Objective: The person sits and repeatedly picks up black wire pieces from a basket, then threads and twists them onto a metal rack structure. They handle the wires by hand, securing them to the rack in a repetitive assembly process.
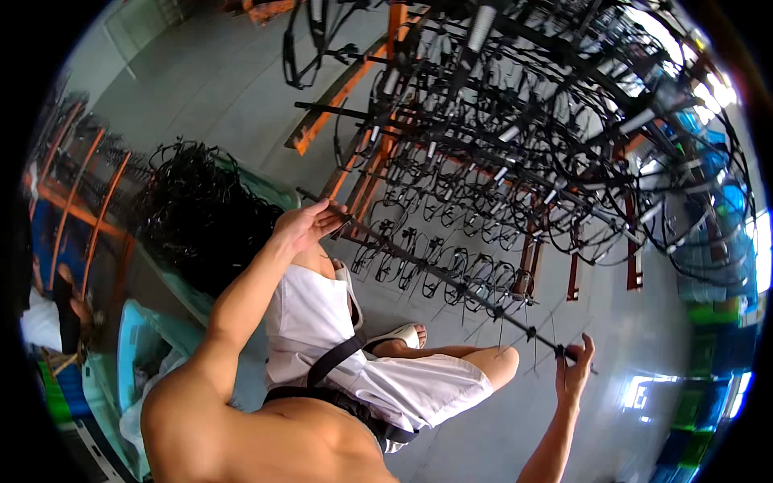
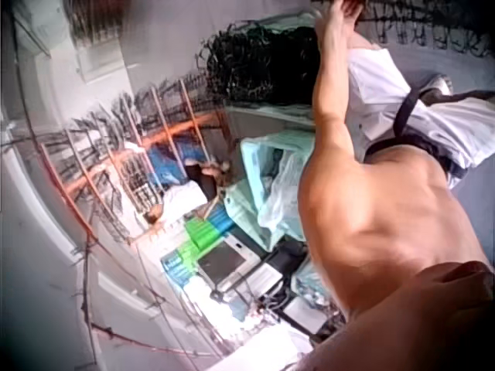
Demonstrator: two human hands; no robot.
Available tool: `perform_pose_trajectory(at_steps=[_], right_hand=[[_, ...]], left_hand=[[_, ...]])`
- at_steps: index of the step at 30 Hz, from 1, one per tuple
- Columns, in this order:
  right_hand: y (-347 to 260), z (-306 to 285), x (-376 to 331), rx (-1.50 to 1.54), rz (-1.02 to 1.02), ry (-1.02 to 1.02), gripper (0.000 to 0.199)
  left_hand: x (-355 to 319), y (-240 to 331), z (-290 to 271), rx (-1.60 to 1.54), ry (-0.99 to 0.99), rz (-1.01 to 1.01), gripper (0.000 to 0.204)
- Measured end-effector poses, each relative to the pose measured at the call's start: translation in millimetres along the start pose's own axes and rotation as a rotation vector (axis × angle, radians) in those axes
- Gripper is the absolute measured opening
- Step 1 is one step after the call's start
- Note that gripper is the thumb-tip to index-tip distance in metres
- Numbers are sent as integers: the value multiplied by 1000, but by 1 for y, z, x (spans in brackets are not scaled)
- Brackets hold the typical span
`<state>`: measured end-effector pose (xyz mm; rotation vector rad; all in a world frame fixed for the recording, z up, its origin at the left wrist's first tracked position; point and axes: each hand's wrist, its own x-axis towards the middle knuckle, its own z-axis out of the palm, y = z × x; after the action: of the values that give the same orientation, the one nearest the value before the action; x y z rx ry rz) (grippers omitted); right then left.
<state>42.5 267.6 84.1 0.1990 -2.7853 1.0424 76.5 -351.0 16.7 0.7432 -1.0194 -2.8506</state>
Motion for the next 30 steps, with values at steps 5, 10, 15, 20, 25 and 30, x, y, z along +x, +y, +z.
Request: perform_pose_trajectory(at_steps=[5,10,15,20,25,30], right_hand=[[31,58,75,-35,-78,46,59],[43,59,100,-122,-87,-44,48],[67,70,109,-116,-76,-14,38],[59,84,123,-39,-122,-54,36],[68,79,138,-167,-252,-120,30],[38,54,152,-116,-135,-399,21]], left_hand=[[35,-24,-22,-66,107,-6,19],[53,-48,-20,-94,206,22,23],[55,-56,-16,-64,279,49,24],[60,-58,-29,-22,293,109,23],[62,-52,-34,22,352,26,27],[54,-18,-45,-56,178,-251,33]])
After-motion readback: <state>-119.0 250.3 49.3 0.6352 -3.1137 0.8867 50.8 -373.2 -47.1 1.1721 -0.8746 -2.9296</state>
